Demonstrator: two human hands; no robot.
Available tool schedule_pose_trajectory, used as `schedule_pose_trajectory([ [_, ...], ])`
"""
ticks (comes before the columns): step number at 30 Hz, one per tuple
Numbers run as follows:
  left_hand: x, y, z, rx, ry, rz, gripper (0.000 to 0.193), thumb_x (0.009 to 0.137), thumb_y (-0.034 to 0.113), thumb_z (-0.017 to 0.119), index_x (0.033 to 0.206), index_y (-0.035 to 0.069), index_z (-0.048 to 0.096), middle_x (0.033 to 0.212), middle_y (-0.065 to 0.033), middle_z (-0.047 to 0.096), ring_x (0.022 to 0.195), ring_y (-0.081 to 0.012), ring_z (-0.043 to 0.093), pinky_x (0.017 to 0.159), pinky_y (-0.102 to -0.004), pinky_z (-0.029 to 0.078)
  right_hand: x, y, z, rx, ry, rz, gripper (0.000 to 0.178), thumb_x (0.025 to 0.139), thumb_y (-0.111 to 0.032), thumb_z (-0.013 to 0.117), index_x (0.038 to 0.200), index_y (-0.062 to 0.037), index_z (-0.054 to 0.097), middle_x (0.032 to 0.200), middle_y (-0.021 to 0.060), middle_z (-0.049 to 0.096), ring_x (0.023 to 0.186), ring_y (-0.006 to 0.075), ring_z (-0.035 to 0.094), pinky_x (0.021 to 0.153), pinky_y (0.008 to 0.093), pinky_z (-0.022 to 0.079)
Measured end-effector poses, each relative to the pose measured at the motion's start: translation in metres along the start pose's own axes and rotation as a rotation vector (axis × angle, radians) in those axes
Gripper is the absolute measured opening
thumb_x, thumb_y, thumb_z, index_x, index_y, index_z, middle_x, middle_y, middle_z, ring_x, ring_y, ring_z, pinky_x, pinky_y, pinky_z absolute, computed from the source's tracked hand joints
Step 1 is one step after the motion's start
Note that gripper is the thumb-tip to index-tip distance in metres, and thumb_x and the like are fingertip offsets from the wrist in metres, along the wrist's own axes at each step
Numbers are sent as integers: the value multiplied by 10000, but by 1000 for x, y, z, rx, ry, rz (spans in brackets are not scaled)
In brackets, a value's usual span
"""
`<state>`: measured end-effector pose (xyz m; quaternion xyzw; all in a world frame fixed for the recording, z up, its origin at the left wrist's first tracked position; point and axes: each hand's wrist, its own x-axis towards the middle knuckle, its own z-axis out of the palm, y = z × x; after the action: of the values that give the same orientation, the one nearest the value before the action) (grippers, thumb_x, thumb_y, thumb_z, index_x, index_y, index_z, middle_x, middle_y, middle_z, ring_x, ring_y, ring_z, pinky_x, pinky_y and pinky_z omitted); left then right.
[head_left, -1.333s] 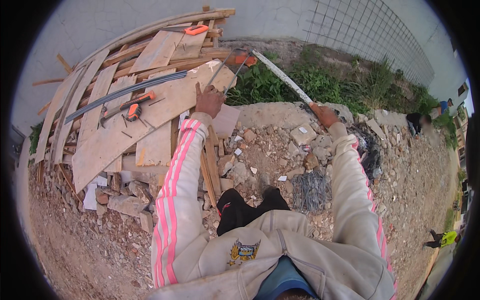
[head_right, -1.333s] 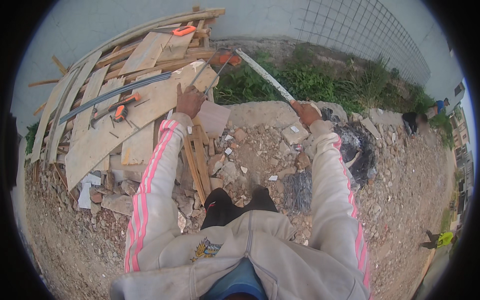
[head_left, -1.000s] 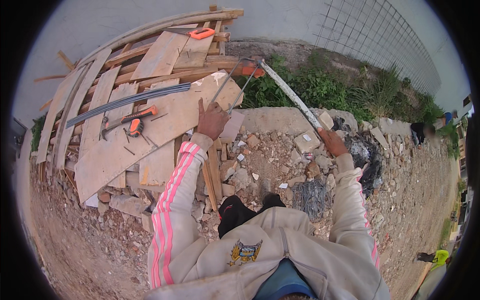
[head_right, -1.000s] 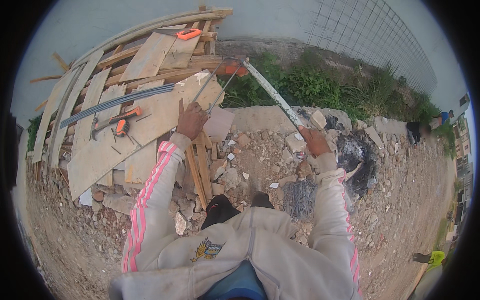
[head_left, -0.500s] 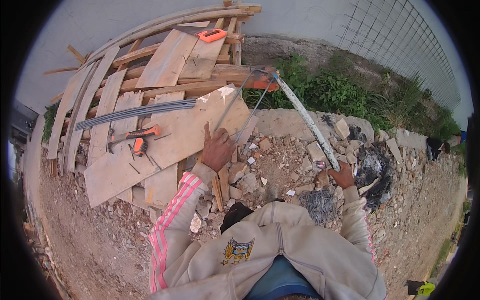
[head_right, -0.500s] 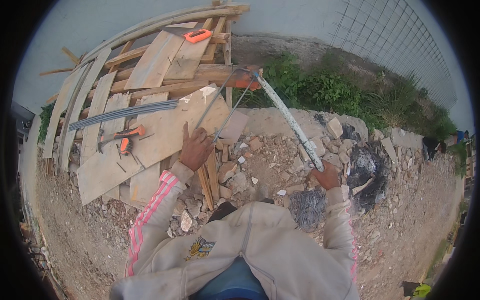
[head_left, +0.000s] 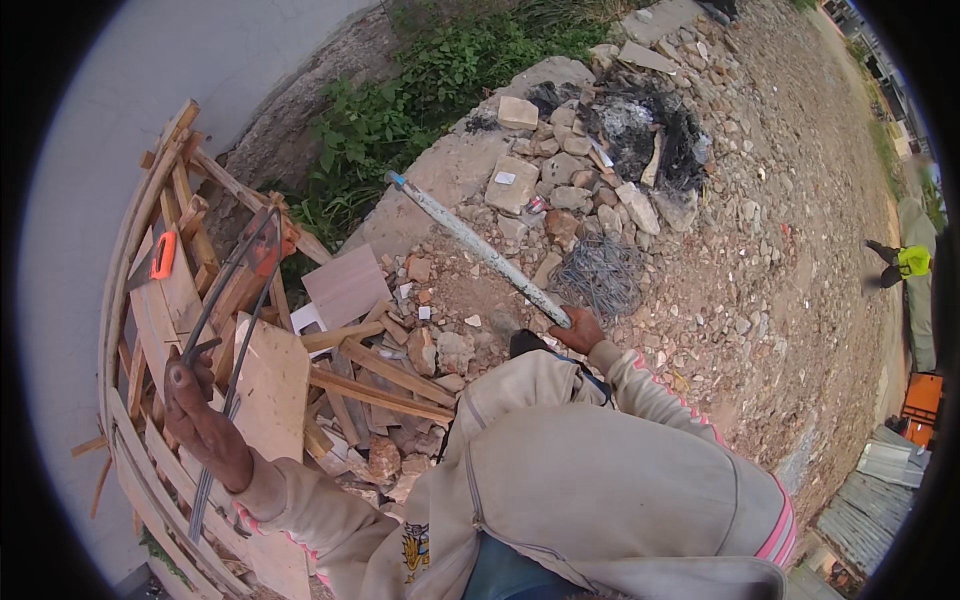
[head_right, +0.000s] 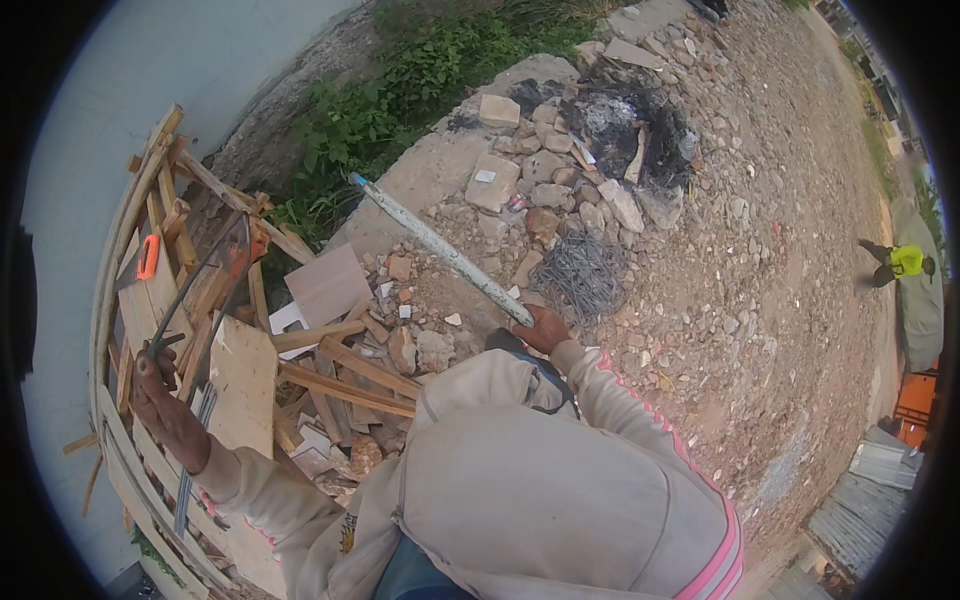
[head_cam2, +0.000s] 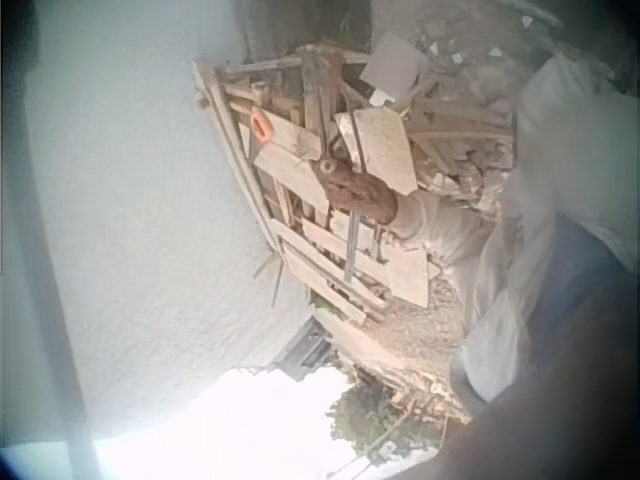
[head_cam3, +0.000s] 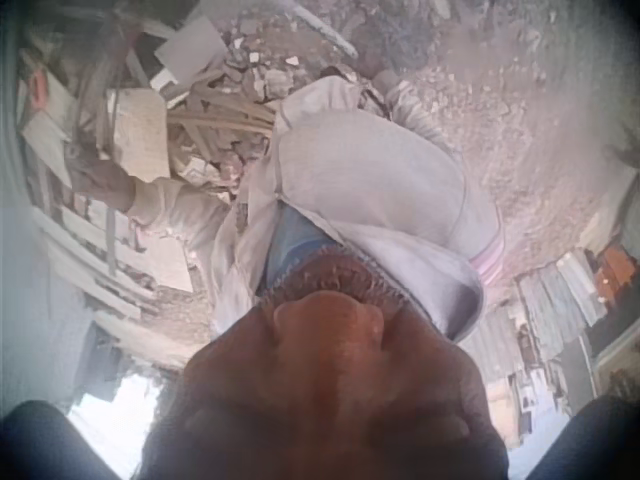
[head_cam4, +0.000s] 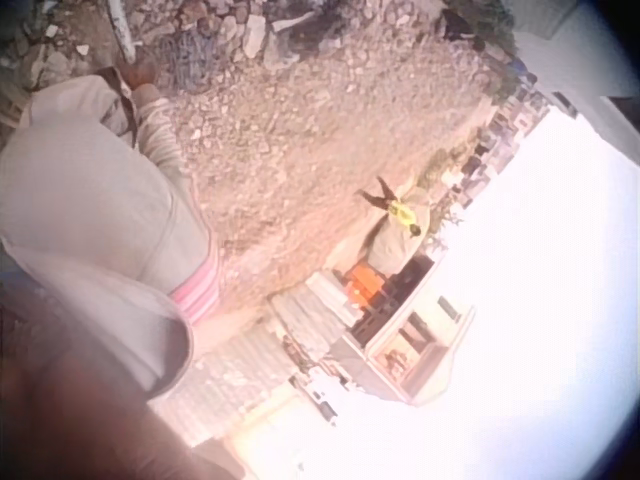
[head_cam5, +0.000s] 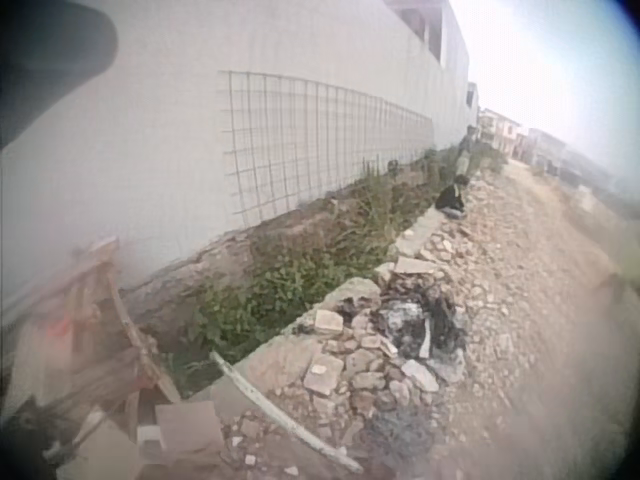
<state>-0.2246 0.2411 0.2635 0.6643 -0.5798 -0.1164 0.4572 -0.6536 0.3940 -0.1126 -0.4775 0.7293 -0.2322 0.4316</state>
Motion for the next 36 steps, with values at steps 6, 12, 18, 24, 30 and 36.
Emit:
schedule_pose_trajectory([
  [6,-8,36,147,76,-621,718,231,942,143,690,838,-32,580,766,-168,555,747,-355,542,1053,-516,433,-65,122,10,-158,38,528,497,747,-419,729,1061,-33,727,918,232,731,881,386,719,812,481,553],
  [12,-86,50,349,-192,-1134,669,310,981,289,661,925,-12,703,750,-177,619,726,-342,599,796,-456,480,-150,199,21,-98,-42,1065,479,798,-410,763,1084,-26,749,923,177,756,850,326,746,766,432,574],
  [18,-180,74,540,-383,-1466,436,453,981,443,642,1117,22,737,935,-147,742,801,-248,668,758,-378,518,-255,249,53,44,-37,1447,406,840,-382,755,1083,-57,776,840,110,768,770,246,758,738,409,584],
  [24,-194,49,612,-364,-1388,211,480,944,389,666,1281,46,677,1242,-214,704,1130,-338,689,973,-402,530,-260,242,68,78,-65,1456,420,827,-393,765,1089,-65,777,853,102,772,795,252,761,759,411,587],
  [30,-156,-105,561,-272,-1339,136,443,936,356,674,1239,33,695,1182,-186,730,1086,-307,708,951,-398,540,-186,235,35,-36,-189,1258,433,819,-405,770,1095,-71,777,886,107,777,833,269,763,782,416,586],
  [36,-152,-279,396,238,-1215,-288,479,934,394,679,1252,37,701,1237,-186,717,1143,-315,690,991,-401,524,-66,230,-23,-372,-396,975,446,812,-417,775,1101,-77,777,920,113,782,872,286,766,805,421,586],
])
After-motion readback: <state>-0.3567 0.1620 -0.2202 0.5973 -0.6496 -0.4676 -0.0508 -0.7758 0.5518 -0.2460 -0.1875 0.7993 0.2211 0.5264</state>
